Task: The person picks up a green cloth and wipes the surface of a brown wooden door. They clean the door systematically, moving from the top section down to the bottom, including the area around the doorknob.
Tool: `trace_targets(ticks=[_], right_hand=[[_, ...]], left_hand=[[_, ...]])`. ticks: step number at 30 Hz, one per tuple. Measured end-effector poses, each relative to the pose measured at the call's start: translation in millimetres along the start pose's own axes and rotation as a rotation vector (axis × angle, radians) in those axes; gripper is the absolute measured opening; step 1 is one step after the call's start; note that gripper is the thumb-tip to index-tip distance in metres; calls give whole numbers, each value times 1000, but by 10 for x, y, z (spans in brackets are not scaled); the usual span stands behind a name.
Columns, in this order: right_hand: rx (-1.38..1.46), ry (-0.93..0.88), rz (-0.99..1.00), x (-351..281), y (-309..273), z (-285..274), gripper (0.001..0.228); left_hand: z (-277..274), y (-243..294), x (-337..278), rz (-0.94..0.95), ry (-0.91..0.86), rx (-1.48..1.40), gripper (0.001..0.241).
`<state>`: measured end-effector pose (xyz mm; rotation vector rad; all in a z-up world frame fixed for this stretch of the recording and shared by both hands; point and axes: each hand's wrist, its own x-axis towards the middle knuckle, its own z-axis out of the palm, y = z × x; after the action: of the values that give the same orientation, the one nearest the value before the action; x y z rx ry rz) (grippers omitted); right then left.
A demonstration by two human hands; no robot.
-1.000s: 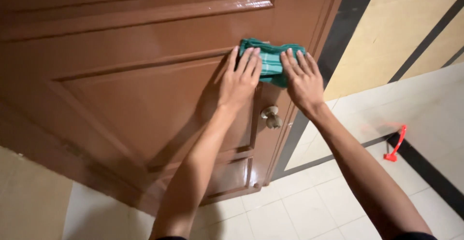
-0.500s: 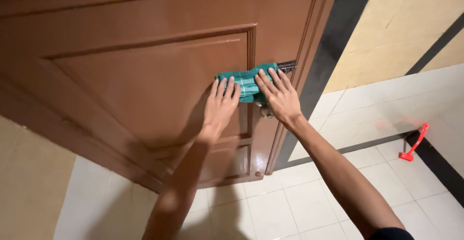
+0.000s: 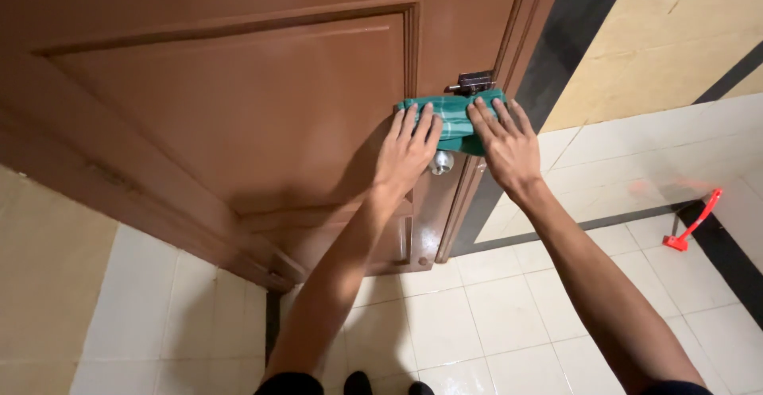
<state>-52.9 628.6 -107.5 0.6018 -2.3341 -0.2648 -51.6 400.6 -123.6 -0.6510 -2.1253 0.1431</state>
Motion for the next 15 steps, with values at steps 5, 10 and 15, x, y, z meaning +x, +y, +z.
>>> trace_targets(ticks=[5, 10, 15], right_hand=[[35, 34, 14, -35, -69, 175, 66], [130, 44, 36, -149, -147, 350, 64], [255, 40, 75, -175, -187, 315, 65]], left_hand=[[283, 83, -113, -30, -73, -8, 49], [254, 163, -276, -79, -147, -120, 54], [298, 221, -319, -200, -104, -347, 50]])
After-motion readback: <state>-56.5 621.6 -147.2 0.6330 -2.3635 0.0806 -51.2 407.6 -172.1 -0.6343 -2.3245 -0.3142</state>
